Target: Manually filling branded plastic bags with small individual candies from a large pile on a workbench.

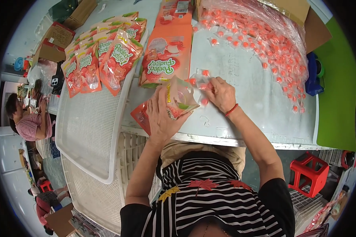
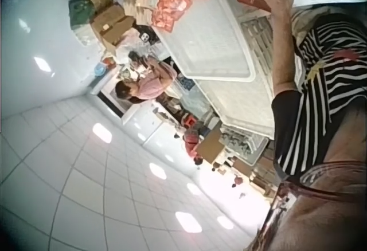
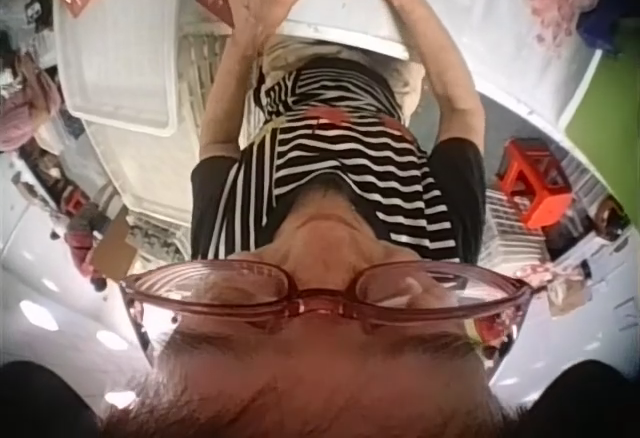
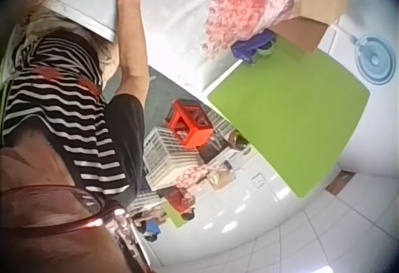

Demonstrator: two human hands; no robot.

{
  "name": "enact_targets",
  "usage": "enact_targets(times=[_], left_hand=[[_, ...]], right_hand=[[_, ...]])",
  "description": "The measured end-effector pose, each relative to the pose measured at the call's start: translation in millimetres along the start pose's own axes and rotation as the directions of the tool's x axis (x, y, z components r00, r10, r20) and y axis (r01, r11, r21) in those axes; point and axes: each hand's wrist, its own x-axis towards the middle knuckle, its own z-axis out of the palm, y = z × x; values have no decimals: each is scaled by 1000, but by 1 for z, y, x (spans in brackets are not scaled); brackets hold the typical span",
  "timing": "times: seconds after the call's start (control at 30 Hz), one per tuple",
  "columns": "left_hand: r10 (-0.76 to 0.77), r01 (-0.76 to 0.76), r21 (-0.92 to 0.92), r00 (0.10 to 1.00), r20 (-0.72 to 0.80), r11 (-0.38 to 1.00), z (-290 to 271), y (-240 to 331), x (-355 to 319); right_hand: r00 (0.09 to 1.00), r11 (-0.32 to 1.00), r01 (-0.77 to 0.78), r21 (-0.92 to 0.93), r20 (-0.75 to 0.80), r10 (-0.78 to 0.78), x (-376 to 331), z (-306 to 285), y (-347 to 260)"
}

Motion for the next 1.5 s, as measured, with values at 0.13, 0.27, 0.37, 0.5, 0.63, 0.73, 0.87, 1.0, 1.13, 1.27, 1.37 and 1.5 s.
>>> enact_targets(times=[0.13,0.27,0.37,0.5,0.63,0.73,0.87,1.0,1.13,1.27,1.37,1.5], left_hand=[[76,-76,51,997,14,996,6,-5,2],[146,-150,63,987,71,987,11,4,9],[146,-147,14,987,64,989,17,9,13],[61,-59,-175,998,8,983,19,15,13],[23,-26,-218,1000,-16,976,18,18,12],[6,-25,-230,997,-82,973,21,16,12],[-68,25,-342,991,-115,940,26,10,8],[-73,49,-395,996,-46,917,17,12,11],[-44,21,-352,997,-58,936,18,20,18],[144,-231,-488,967,-210,842,22,37,21],[206,-283,-642,959,-194,713,-2,49,5],[265,-288,-588,956,-128,755,-50,54,-28]], right_hand=[[976,976,216,12,39,-216,24,-39,-14],[876,861,479,-171,151,-457,48,-57,-34],[899,911,388,-137,275,-342,57,-71,-46],[998,947,62,316,-32,-54,68,-75,-67],[852,236,-458,857,349,390,71,-66,-94],[891,289,-397,871,290,350,59,-58,-89],[971,692,-232,684,200,127,37,-61,-95],[991,833,91,546,33,-130,33,-67,-92],[944,688,-143,712,-111,310,30,-64,-51],[810,420,-365,831,61,584,8,-40,15],[824,438,-426,792,139,549,10,-35,4],[985,817,-155,555,150,85,39,-22,-52]])
